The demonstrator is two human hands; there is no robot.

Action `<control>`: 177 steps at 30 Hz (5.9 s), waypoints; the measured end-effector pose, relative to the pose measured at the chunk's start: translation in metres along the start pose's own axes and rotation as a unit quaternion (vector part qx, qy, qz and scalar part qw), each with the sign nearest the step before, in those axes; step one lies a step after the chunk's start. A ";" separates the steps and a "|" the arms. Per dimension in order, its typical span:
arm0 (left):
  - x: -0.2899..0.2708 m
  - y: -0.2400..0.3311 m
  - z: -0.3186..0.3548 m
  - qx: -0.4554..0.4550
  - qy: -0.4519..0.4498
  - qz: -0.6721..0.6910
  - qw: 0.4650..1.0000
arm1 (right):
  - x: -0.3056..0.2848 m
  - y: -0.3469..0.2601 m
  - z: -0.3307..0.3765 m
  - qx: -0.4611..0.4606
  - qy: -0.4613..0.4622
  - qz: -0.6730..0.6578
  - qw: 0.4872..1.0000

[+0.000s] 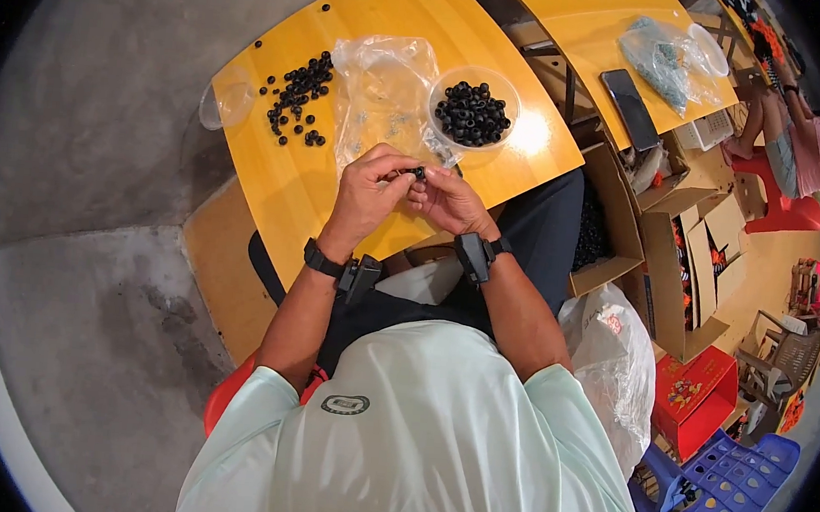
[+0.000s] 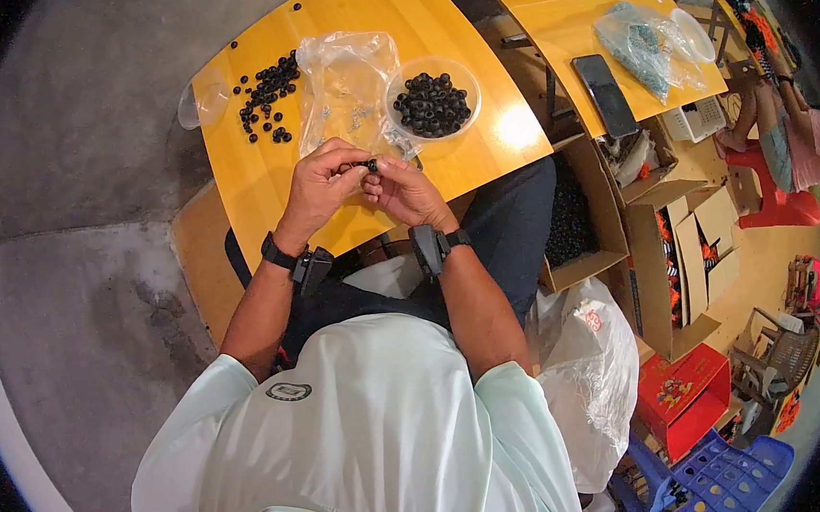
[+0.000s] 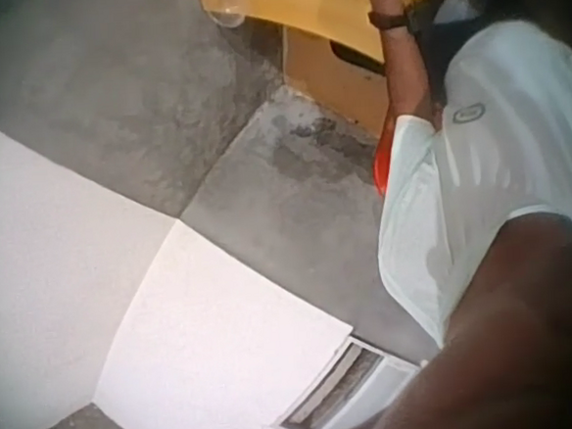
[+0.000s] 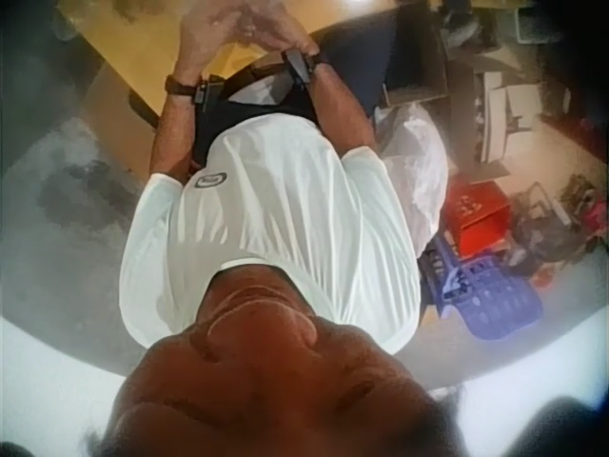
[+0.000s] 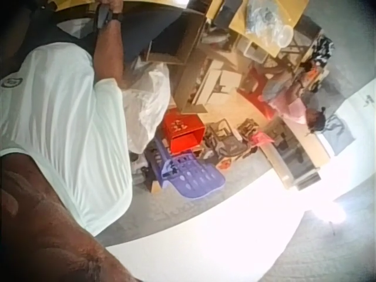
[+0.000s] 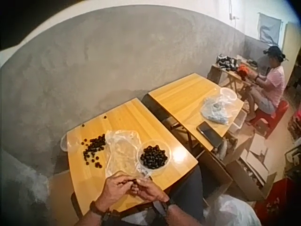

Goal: The person sorts small parts by hand, taking them from a pile and placing them into a plastic bag and a plastic bowl.

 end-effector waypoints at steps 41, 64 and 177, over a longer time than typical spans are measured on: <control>0.006 -0.026 -0.001 -0.051 0.014 0.036 0.998 | -0.009 0.004 -0.003 0.014 0.017 0.031 0.999; -0.001 -0.029 0.003 -0.081 0.016 -0.095 0.992 | 0.005 0.007 0.002 0.048 0.003 0.126 0.991; -0.043 -0.029 0.076 -0.089 0.093 0.141 0.982 | 0.072 0.032 0.010 0.049 0.138 0.336 0.930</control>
Point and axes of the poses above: each hand's wrist, its own z-axis away from the middle knuckle, its own x-axis out of the palm, y = z × x, the point moved 6 cm from there along -z, towards the middle knuckle, and after that the axes turned 3 degrees about z, right-handed, at the moved point
